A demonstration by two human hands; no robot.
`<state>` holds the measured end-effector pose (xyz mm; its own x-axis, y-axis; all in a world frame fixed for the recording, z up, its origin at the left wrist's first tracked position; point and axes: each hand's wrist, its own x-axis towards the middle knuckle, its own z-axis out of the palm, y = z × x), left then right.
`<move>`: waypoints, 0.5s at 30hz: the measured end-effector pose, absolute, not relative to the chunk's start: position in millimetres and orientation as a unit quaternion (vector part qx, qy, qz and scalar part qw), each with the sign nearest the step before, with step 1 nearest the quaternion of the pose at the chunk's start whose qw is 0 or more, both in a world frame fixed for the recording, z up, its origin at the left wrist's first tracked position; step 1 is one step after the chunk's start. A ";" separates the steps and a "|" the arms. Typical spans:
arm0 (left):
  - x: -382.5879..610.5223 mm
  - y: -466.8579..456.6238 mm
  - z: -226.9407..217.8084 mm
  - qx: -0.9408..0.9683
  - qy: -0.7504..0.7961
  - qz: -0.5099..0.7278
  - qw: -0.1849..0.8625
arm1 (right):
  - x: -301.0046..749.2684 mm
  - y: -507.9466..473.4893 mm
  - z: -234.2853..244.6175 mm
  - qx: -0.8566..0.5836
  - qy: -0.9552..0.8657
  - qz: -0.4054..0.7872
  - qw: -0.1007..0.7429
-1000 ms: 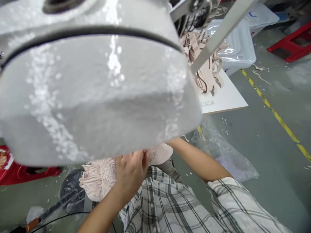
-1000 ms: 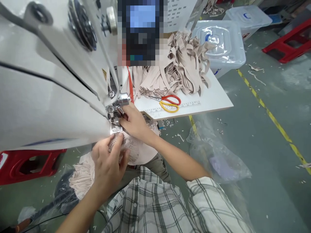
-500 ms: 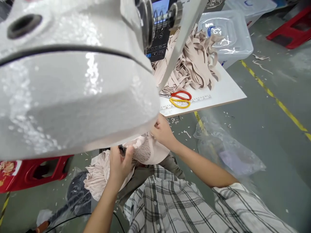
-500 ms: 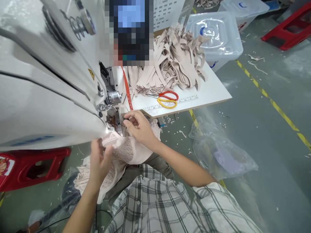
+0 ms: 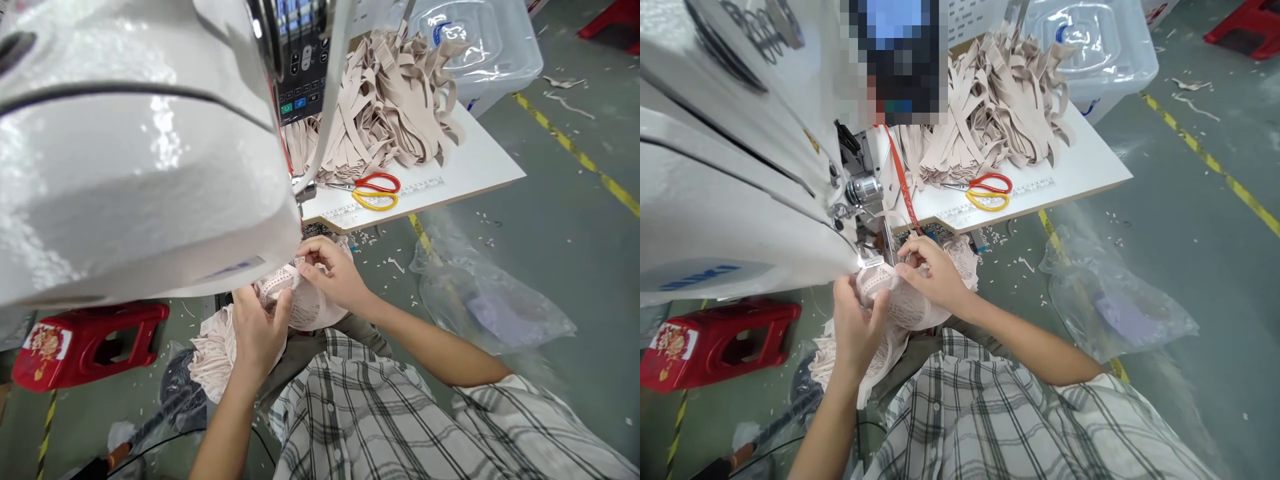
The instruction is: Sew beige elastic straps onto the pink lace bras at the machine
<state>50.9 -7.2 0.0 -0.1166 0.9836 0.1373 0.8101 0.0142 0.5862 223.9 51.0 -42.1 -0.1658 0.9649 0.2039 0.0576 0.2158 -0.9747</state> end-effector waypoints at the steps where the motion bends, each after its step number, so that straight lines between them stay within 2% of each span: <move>1: 51.8 -6.8 -0.1 0.652 0.693 0.275 0.138 | 224.2 50.3 -43.2 -0.425 -0.609 0.460 0.487; 5: 54.8 -5.3 0.4 0.663 0.693 0.266 0.091 | 225.6 49.4 -45.2 -0.427 -0.616 0.449 0.487; 15: 62.7 -1.9 3.2 0.673 0.690 0.259 0.063 | 235.2 48.6 -54.9 -0.404 -0.629 0.437 0.499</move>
